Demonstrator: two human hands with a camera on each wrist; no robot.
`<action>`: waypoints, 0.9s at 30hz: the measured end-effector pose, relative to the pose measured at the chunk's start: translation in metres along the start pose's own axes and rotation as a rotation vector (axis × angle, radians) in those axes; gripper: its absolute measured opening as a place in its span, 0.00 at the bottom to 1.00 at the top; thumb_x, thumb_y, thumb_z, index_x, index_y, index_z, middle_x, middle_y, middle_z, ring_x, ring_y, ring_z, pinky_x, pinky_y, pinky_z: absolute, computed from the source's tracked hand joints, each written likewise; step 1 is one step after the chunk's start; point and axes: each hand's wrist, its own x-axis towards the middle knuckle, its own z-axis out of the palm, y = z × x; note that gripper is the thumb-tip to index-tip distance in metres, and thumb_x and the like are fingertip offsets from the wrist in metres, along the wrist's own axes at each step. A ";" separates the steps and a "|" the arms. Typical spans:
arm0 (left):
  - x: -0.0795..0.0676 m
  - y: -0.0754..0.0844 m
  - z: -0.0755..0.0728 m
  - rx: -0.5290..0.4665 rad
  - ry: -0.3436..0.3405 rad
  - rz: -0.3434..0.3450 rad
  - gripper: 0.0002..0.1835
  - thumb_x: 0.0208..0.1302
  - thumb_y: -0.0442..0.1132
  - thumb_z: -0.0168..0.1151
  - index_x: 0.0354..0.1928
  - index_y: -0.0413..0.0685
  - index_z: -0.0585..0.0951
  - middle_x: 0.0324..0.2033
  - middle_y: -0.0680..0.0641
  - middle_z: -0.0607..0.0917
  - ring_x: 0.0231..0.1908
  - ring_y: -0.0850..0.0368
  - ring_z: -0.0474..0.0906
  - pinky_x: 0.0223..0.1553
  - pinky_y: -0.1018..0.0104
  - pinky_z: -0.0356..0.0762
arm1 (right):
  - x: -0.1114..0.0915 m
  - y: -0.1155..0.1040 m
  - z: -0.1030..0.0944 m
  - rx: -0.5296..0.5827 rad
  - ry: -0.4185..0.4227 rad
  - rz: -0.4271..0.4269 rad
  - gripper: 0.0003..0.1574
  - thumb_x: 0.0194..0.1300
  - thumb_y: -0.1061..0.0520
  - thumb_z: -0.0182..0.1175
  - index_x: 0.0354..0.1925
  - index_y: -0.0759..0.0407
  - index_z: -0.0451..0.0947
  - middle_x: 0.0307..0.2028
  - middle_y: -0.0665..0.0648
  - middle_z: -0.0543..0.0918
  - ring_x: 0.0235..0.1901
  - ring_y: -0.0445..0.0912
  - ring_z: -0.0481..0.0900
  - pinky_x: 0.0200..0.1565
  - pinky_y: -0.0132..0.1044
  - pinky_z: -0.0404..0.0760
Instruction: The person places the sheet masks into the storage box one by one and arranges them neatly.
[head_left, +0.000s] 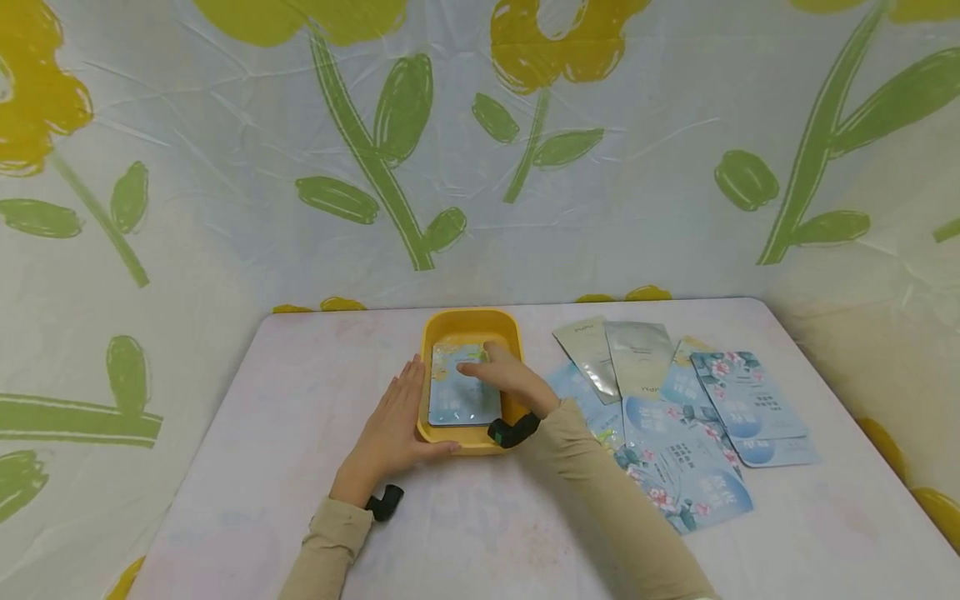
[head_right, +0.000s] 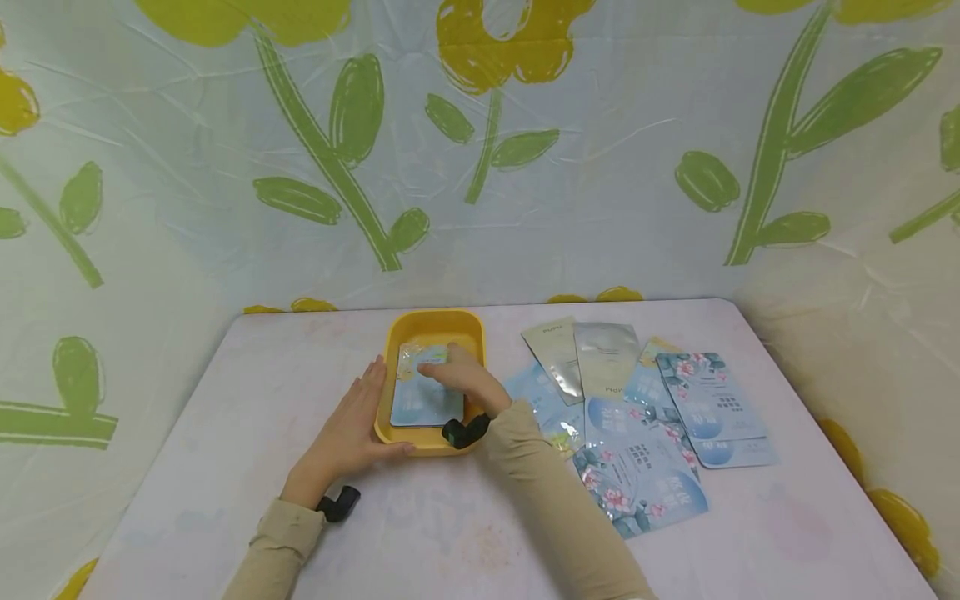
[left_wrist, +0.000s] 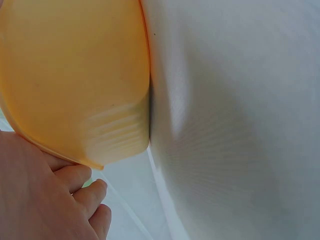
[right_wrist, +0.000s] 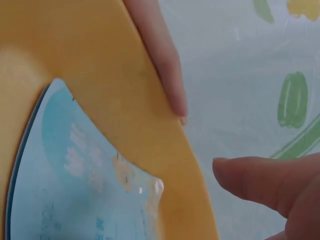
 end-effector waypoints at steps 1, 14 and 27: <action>0.000 0.000 0.000 0.000 0.000 0.001 0.71 0.49 0.80 0.59 0.78 0.37 0.41 0.78 0.41 0.43 0.77 0.48 0.39 0.76 0.51 0.42 | -0.001 0.000 0.001 0.008 -0.010 -0.001 0.53 0.70 0.48 0.60 0.76 0.73 0.43 0.76 0.70 0.49 0.74 0.61 0.49 0.73 0.56 0.55; 0.000 -0.001 0.002 -0.012 0.014 -0.003 0.71 0.48 0.80 0.59 0.78 0.38 0.42 0.78 0.42 0.43 0.77 0.49 0.39 0.76 0.51 0.42 | -0.006 0.001 0.003 0.093 -0.016 0.035 0.55 0.70 0.45 0.60 0.77 0.69 0.42 0.77 0.68 0.46 0.75 0.60 0.49 0.73 0.58 0.52; 0.001 0.000 0.000 -0.008 -0.021 -0.020 0.71 0.49 0.80 0.59 0.78 0.38 0.40 0.78 0.43 0.41 0.77 0.52 0.36 0.77 0.53 0.39 | -0.010 0.005 -0.003 0.189 0.000 0.035 0.52 0.70 0.43 0.59 0.76 0.68 0.47 0.76 0.67 0.49 0.74 0.60 0.50 0.74 0.58 0.51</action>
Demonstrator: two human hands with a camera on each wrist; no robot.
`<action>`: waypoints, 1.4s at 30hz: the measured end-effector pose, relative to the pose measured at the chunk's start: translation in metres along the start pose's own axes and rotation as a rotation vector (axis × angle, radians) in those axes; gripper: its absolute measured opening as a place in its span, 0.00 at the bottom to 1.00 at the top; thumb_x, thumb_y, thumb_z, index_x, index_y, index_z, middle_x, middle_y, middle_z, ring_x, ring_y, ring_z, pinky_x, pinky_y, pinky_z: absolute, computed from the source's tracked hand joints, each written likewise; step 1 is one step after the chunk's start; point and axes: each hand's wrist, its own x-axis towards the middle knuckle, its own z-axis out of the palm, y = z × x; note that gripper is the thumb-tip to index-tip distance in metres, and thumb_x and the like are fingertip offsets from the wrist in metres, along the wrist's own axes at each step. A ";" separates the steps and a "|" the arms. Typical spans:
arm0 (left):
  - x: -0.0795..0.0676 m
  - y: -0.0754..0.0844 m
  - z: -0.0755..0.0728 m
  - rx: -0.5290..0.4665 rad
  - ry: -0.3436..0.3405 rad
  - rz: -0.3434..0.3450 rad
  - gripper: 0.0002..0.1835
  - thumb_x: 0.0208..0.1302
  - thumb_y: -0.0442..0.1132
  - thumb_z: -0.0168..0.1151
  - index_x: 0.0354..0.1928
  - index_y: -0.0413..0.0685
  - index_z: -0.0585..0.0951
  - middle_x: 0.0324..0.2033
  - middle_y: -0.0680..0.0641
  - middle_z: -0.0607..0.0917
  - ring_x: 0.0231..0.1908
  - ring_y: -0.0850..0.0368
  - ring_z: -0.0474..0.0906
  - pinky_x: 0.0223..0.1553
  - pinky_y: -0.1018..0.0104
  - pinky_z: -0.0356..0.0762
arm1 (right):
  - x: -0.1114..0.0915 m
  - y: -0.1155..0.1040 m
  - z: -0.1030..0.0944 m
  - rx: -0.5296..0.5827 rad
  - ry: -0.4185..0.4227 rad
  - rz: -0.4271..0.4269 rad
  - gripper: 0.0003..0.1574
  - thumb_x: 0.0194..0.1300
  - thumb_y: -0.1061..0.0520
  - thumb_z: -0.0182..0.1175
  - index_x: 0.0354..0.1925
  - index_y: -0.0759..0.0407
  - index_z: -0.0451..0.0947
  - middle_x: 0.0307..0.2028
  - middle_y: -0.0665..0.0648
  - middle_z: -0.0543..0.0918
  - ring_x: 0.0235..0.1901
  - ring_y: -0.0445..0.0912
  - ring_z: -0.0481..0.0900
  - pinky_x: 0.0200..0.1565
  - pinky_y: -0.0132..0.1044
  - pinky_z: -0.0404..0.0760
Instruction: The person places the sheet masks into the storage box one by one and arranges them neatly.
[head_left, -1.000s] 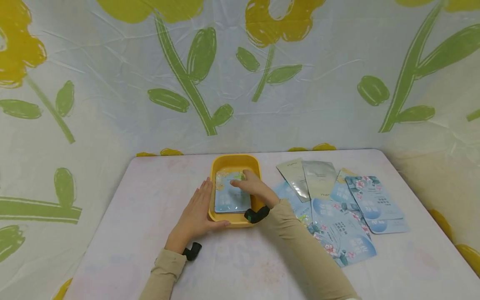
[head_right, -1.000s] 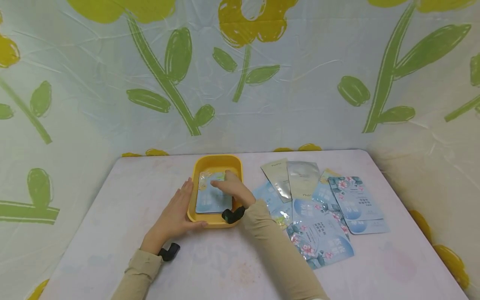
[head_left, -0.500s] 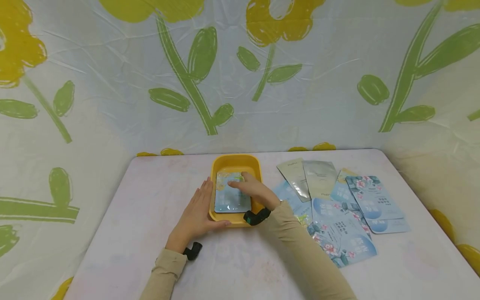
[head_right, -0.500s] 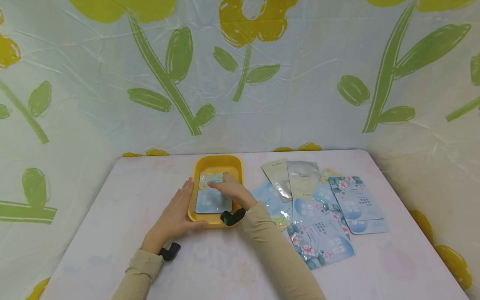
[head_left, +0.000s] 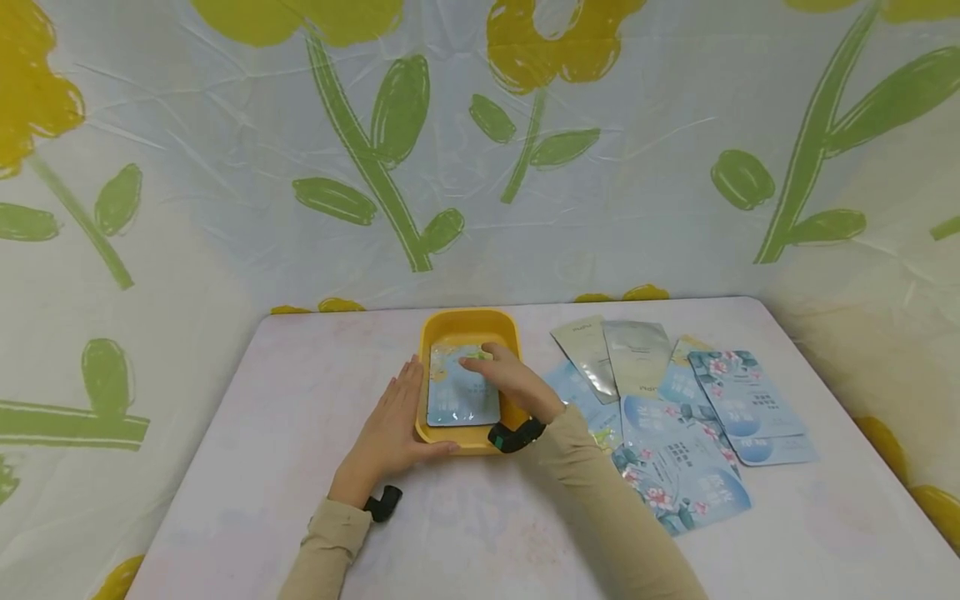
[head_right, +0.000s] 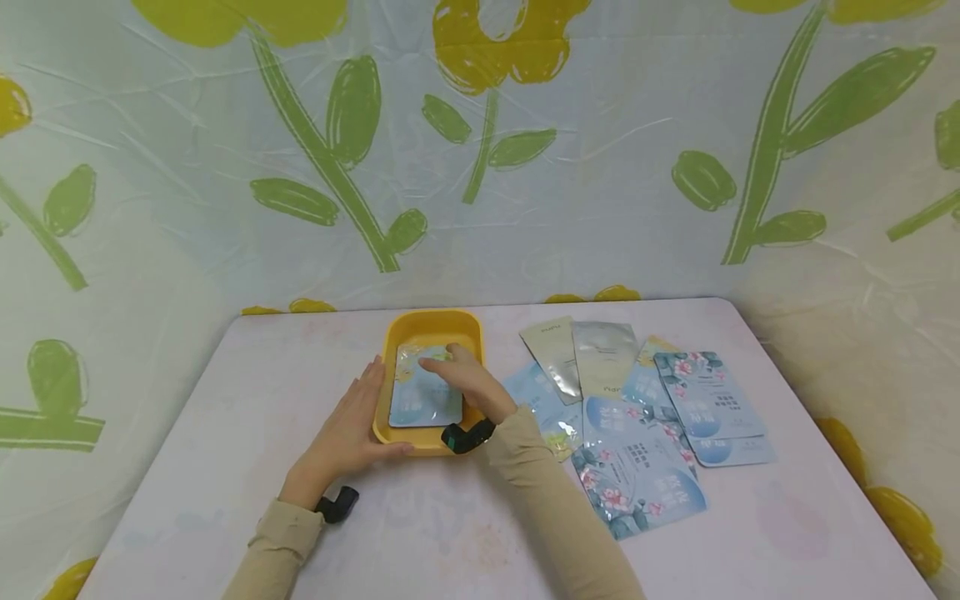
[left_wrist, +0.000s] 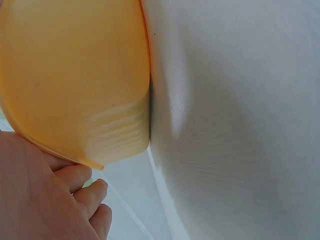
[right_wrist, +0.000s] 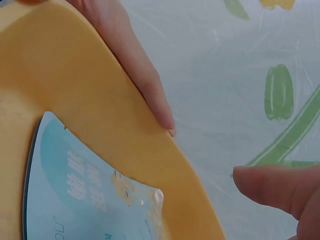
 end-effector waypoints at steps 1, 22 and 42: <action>0.000 0.000 0.000 0.000 0.001 0.002 0.71 0.49 0.80 0.59 0.78 0.38 0.40 0.78 0.43 0.42 0.77 0.52 0.36 0.77 0.53 0.39 | -0.001 0.000 -0.001 -0.003 0.000 0.000 0.52 0.70 0.43 0.59 0.76 0.68 0.48 0.76 0.67 0.49 0.74 0.60 0.50 0.74 0.58 0.51; 0.000 0.001 0.001 -0.022 0.006 -0.017 0.72 0.47 0.81 0.59 0.78 0.39 0.40 0.78 0.43 0.42 0.77 0.52 0.36 0.77 0.53 0.40 | -0.014 -0.008 -0.028 0.126 0.006 -0.209 0.37 0.75 0.49 0.53 0.73 0.65 0.58 0.71 0.67 0.62 0.69 0.60 0.63 0.70 0.54 0.64; -0.002 0.002 -0.001 -0.023 0.003 -0.019 0.72 0.47 0.80 0.60 0.78 0.39 0.40 0.78 0.44 0.42 0.77 0.51 0.37 0.77 0.53 0.40 | -0.038 0.021 -0.118 0.135 0.196 -0.425 0.29 0.77 0.52 0.51 0.66 0.70 0.65 0.64 0.64 0.71 0.63 0.57 0.70 0.64 0.39 0.74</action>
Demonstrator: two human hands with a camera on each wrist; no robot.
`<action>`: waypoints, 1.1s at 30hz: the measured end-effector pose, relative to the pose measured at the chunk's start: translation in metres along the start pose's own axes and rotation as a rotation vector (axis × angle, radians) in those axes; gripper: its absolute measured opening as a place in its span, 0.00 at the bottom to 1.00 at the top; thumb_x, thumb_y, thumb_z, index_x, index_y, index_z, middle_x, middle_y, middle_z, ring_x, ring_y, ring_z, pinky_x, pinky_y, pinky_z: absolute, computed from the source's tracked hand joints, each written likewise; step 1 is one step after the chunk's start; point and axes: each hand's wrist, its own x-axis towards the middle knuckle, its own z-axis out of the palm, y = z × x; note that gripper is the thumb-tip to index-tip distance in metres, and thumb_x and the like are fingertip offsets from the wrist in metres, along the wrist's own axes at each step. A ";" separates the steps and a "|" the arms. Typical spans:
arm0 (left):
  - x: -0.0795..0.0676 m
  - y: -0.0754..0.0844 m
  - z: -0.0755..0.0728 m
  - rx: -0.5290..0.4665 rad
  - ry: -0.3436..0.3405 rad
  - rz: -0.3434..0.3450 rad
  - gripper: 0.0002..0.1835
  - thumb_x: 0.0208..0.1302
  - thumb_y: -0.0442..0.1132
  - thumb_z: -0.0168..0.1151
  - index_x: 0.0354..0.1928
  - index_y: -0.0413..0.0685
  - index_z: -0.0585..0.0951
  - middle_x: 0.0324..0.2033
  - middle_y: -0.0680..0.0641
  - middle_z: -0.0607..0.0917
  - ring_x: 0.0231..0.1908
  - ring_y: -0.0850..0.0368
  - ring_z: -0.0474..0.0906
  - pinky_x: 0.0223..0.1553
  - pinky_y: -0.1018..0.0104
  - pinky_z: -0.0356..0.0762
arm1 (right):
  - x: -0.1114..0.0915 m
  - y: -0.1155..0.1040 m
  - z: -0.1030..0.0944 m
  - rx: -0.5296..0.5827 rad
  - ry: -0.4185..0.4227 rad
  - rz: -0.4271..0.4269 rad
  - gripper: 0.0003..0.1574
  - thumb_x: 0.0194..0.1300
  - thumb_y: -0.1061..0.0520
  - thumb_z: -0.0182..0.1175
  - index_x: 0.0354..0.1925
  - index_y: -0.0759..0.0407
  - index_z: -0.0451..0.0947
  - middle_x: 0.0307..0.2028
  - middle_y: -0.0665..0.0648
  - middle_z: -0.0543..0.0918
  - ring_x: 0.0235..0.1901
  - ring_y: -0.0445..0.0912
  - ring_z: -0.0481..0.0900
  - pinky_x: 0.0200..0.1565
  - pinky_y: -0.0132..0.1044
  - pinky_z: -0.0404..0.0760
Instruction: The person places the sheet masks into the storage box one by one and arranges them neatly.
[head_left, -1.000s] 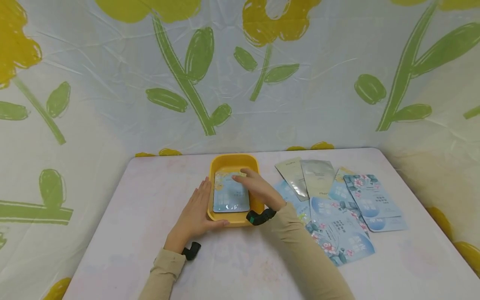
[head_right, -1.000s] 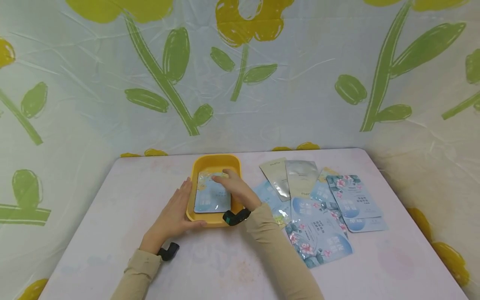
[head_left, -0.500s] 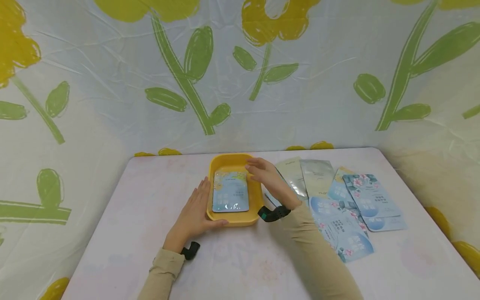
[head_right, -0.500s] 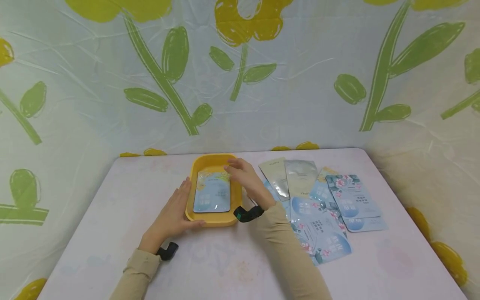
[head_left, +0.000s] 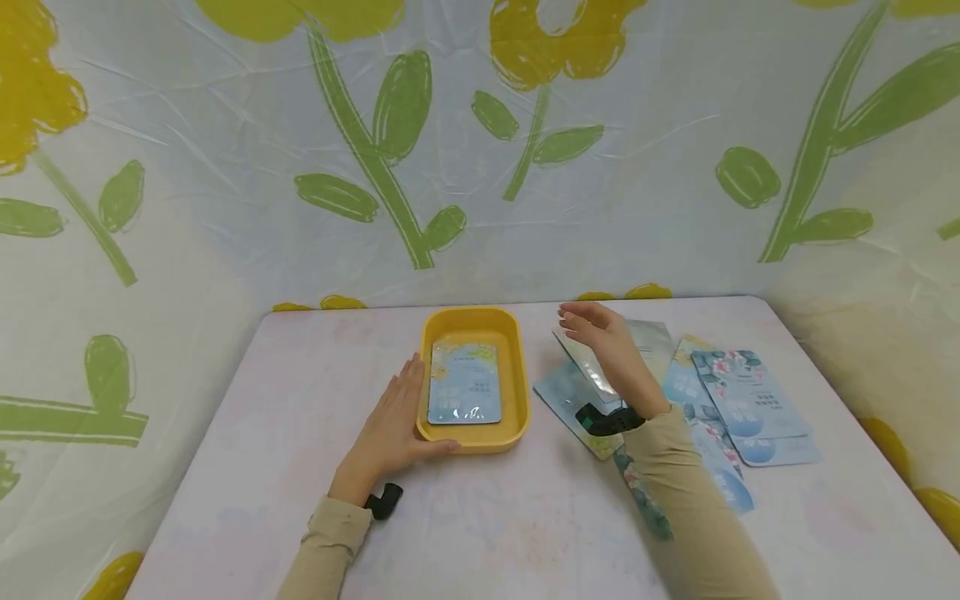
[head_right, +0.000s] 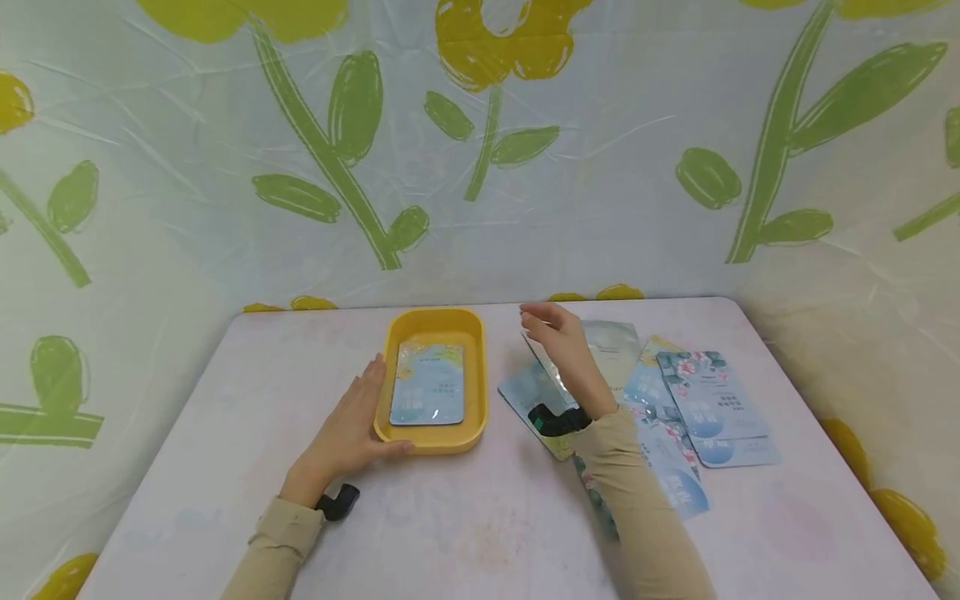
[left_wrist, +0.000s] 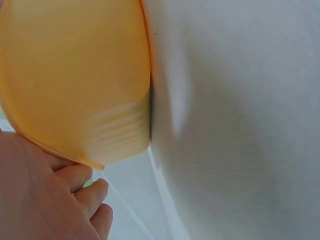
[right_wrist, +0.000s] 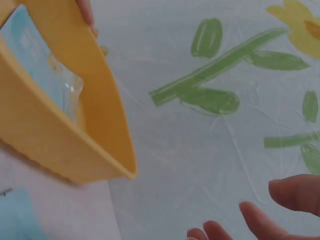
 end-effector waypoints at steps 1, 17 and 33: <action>0.000 0.000 0.000 -0.001 -0.002 -0.001 0.72 0.47 0.80 0.60 0.78 0.39 0.40 0.78 0.44 0.42 0.77 0.51 0.37 0.77 0.53 0.39 | -0.002 0.001 -0.006 -0.007 0.009 -0.008 0.29 0.77 0.52 0.51 0.66 0.70 0.66 0.62 0.61 0.73 0.62 0.55 0.72 0.63 0.36 0.75; 0.001 0.001 0.001 -0.004 -0.014 -0.012 0.72 0.47 0.80 0.61 0.78 0.40 0.39 0.79 0.45 0.41 0.77 0.54 0.35 0.77 0.56 0.38 | -0.037 0.015 -0.095 -0.012 0.221 -0.138 0.21 0.74 0.56 0.57 0.57 0.70 0.76 0.49 0.49 0.82 0.48 0.40 0.81 0.49 0.20 0.78; 0.000 0.000 0.001 0.021 -0.006 -0.010 0.72 0.47 0.81 0.60 0.78 0.40 0.39 0.79 0.44 0.40 0.77 0.53 0.35 0.77 0.56 0.39 | -0.079 0.052 -0.165 -0.027 0.528 -0.042 0.10 0.71 0.61 0.59 0.47 0.61 0.84 0.36 0.39 0.85 0.35 0.32 0.81 0.40 0.15 0.77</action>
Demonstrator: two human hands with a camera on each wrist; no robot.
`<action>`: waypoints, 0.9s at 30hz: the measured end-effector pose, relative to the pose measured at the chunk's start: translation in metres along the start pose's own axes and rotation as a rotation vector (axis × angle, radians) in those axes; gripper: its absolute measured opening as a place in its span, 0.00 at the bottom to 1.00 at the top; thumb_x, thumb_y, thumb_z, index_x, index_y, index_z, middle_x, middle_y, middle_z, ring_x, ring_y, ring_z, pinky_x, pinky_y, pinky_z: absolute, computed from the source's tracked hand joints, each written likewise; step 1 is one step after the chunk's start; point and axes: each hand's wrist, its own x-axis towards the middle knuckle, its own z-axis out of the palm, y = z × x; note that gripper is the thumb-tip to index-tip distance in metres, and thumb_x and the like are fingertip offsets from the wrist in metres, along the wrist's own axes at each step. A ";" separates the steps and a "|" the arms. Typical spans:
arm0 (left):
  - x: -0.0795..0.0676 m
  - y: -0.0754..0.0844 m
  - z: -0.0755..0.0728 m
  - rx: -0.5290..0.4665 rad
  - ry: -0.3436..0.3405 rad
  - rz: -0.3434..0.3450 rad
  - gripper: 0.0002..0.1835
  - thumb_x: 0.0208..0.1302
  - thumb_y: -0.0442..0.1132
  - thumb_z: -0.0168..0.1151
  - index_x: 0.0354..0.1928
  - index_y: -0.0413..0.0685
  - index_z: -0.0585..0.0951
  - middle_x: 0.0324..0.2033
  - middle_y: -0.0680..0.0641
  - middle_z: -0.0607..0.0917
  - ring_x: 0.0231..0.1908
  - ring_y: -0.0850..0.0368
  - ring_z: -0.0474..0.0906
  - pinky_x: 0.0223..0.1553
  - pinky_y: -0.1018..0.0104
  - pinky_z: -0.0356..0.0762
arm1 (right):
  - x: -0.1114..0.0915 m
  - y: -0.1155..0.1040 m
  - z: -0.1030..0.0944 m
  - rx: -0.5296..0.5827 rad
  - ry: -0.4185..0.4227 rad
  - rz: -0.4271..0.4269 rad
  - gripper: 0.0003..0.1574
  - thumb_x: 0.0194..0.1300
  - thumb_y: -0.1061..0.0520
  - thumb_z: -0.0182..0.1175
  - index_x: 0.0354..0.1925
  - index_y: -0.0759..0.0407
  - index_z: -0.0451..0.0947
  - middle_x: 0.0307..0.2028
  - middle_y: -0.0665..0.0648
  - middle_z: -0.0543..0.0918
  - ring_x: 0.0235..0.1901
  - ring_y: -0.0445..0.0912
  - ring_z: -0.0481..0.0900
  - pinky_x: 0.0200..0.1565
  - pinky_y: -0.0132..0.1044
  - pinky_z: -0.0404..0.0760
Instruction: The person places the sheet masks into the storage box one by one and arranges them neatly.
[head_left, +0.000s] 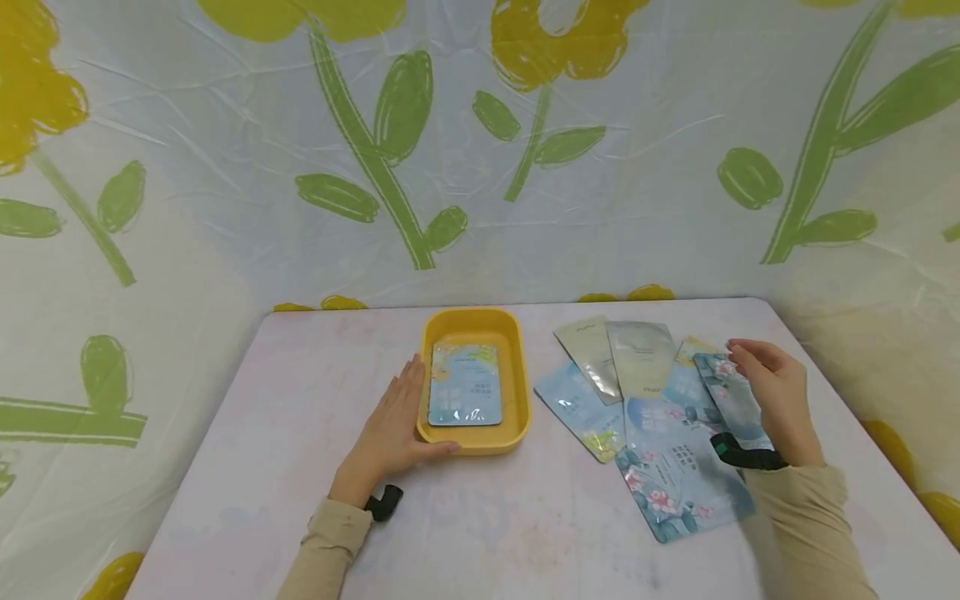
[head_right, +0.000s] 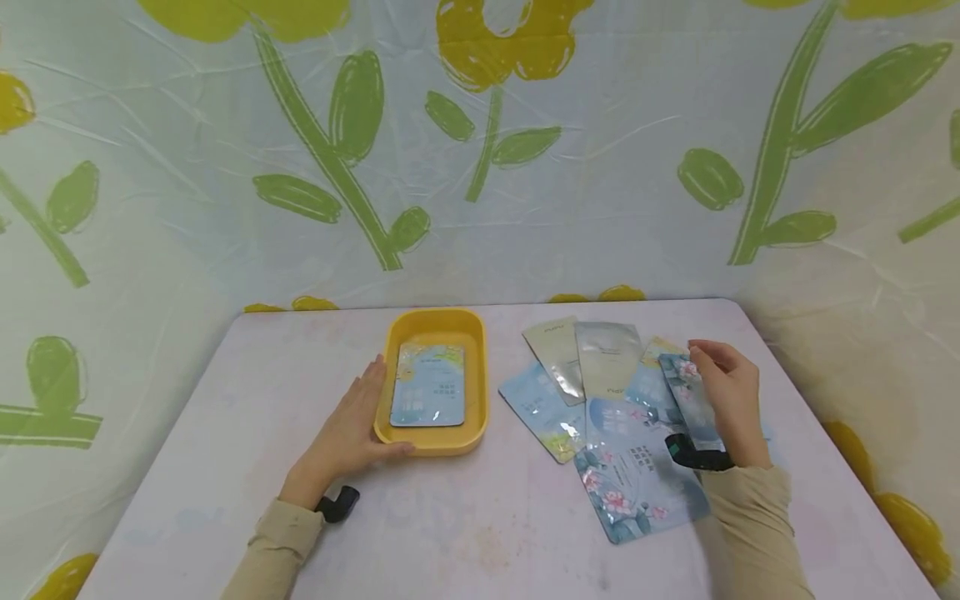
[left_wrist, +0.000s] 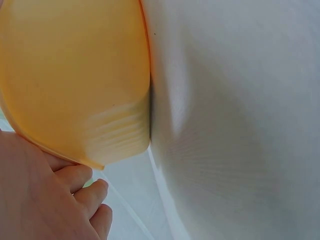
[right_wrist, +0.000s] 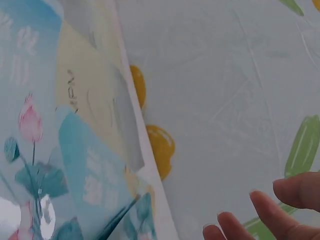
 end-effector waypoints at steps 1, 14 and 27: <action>0.000 0.000 0.000 0.001 0.003 0.001 0.72 0.47 0.81 0.60 0.78 0.40 0.39 0.79 0.44 0.41 0.77 0.52 0.35 0.77 0.55 0.39 | 0.000 0.003 -0.005 -0.069 0.020 0.012 0.10 0.71 0.60 0.59 0.47 0.59 0.84 0.35 0.36 0.84 0.36 0.31 0.79 0.39 0.15 0.75; 0.000 0.002 -0.001 -0.008 -0.009 -0.005 0.72 0.48 0.80 0.60 0.78 0.39 0.40 0.79 0.44 0.41 0.77 0.53 0.36 0.77 0.56 0.39 | -0.002 0.034 -0.043 -0.739 -0.021 0.279 0.59 0.67 0.38 0.59 0.72 0.79 0.47 0.65 0.86 0.54 0.62 0.80 0.51 0.57 0.74 0.58; -0.001 0.001 -0.001 -0.009 0.009 0.006 0.72 0.47 0.80 0.60 0.78 0.40 0.40 0.79 0.44 0.41 0.77 0.51 0.37 0.77 0.53 0.41 | 0.000 0.052 -0.048 -0.876 -0.103 0.332 0.77 0.56 0.30 0.66 0.74 0.75 0.33 0.65 0.90 0.37 0.62 0.85 0.40 0.58 0.82 0.43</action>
